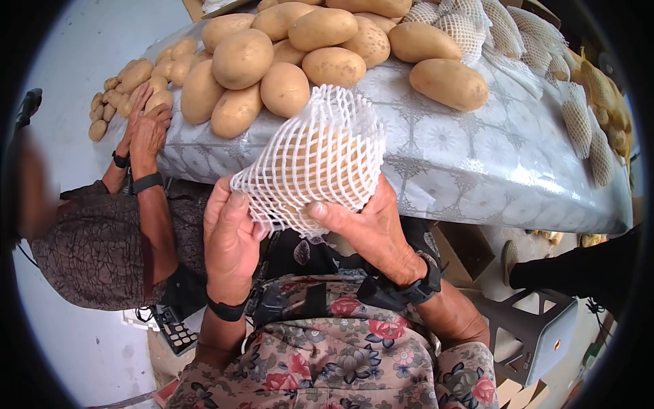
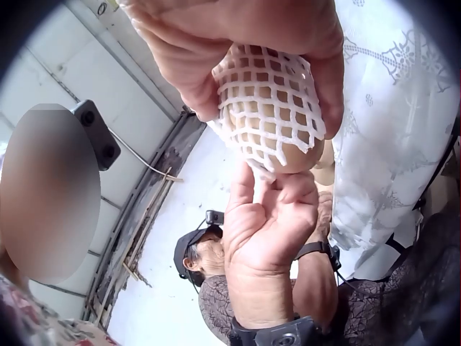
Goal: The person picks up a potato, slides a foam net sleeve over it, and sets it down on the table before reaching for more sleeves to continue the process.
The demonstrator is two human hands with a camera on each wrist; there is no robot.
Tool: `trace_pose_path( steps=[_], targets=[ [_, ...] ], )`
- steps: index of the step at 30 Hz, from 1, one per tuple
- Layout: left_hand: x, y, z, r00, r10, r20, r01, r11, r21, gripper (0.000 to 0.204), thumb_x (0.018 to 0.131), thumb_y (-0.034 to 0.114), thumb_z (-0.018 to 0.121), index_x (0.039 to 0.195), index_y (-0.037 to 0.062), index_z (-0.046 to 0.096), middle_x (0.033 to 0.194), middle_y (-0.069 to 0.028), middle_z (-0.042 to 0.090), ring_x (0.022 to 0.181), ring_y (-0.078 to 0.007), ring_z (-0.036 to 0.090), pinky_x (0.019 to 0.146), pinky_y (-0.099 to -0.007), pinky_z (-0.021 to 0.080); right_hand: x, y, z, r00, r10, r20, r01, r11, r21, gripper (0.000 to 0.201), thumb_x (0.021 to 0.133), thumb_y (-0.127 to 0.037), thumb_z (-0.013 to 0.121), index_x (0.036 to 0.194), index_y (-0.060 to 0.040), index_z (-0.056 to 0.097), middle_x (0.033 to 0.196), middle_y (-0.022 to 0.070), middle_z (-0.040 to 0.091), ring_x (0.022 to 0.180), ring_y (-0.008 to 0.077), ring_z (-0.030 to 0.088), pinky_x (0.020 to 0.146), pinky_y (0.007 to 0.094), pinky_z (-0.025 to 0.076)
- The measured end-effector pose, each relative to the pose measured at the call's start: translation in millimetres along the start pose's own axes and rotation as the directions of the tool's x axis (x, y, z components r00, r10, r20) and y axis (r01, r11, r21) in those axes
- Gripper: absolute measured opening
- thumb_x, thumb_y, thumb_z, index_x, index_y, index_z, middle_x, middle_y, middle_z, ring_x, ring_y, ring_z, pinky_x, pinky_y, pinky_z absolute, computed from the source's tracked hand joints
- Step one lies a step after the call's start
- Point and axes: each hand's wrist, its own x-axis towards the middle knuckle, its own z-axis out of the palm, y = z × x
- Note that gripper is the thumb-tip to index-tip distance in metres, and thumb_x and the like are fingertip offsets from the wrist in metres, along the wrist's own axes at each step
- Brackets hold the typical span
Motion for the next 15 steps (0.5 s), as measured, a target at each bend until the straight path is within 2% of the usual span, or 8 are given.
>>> trace_pose_path(
  steps=[4, 6, 7, 10, 11, 15],
  targets=[
    [-1.8, 8.2, 1.4, 0.985, -0.161, 0.067, 0.17, 0.97, -0.171, 0.023, 0.091, 0.02, 0.052, 0.108, 0.0043, 0.048, 0.088, -0.0062, 0.059, 0.062, -0.0102, 0.052, 0.049, -0.0238, 0.041, 0.1, 4.5, -0.4, 1.0, 0.005, -0.014, -0.004, 1.0, 0.017, 0.059, 0.075, -0.018, 0.074, 0.122, 0.0019, 0.044, 0.111, 0.0085, 0.06, 0.1, 0.0142, 0.057, 0.089, 0.0305, 0.046],
    [0.6, 1.1, -5.9, 0.97, -0.22, 0.102, 0.239, 0.938, -0.252, 0.022, 0.091, 0.02, 0.053, 0.106, 0.0046, 0.049, 0.089, -0.0062, 0.059, 0.063, -0.0109, 0.053, 0.049, -0.0248, 0.042, -1.4, 3.8, -2.0, 1.0, 0.007, -0.009, -0.007, 0.998, -0.066, 0.058, 0.075, -0.017, 0.073, 0.122, 0.0021, 0.044, 0.111, 0.0083, 0.06, 0.099, 0.014, 0.057, 0.088, 0.0304, 0.046],
    [0.8, -0.9, -6.3, 0.97, -0.228, 0.088, 0.243, 0.939, -0.245, 0.021, 0.09, 0.019, 0.055, 0.105, 0.0051, 0.049, 0.087, -0.006, 0.059, 0.062, -0.0109, 0.053, 0.049, -0.0252, 0.042, -2.0, 3.3, -2.7, 1.0, 0.008, -0.007, -0.008, 0.994, -0.108, 0.058, 0.076, -0.017, 0.073, 0.122, 0.0022, 0.044, 0.111, 0.0082, 0.06, 0.099, 0.014, 0.057, 0.087, 0.0304, 0.046],
    [-4.2, -10.0, -10.0, 0.975, -0.196, 0.102, 0.212, 0.963, -0.169, 0.019, 0.089, 0.017, 0.057, 0.103, 0.0057, 0.05, 0.085, -0.0054, 0.06, 0.062, -0.0106, 0.053, 0.049, -0.0257, 0.042, -0.3, 7.0, -2.7, 0.998, -0.024, -0.055, 0.027, 0.999, 0.048, 0.056, 0.076, -0.016, 0.073, 0.121, 0.0023, 0.045, 0.109, 0.0079, 0.061, 0.097, 0.0136, 0.058, 0.085, 0.03, 0.047],
    [-5.6, -13.6, -13.6, 0.965, -0.219, 0.147, 0.247, 0.944, -0.218, 0.016, 0.088, 0.015, 0.058, 0.1, 0.0065, 0.051, 0.082, -0.0037, 0.059, 0.062, -0.0096, 0.052, 0.05, -0.0253, 0.043, 0.8, 6.1, -3.4, 0.998, -0.031, -0.063, 0.034, 0.998, 0.048, 0.055, 0.076, -0.016, 0.073, 0.12, 0.0022, 0.046, 0.108, 0.0078, 0.061, 0.096, 0.0135, 0.058, 0.085, 0.0298, 0.047],
    [-8.7, -31.2, -16.5, 0.931, -0.33, 0.154, 0.36, 0.895, -0.263, 0.014, 0.088, 0.015, 0.059, 0.097, 0.0074, 0.051, 0.078, -0.0013, 0.056, 0.062, -0.0084, 0.052, 0.054, -0.0247, 0.043, 2.0, 4.9, -5.1, 0.996, -0.039, -0.082, 0.045, 0.996, 0.073, 0.053, 0.076, -0.016, 0.072, 0.119, 0.002, 0.047, 0.106, 0.0075, 0.062, 0.095, 0.0134, 0.058, 0.084, 0.0294, 0.047]
  ],
)
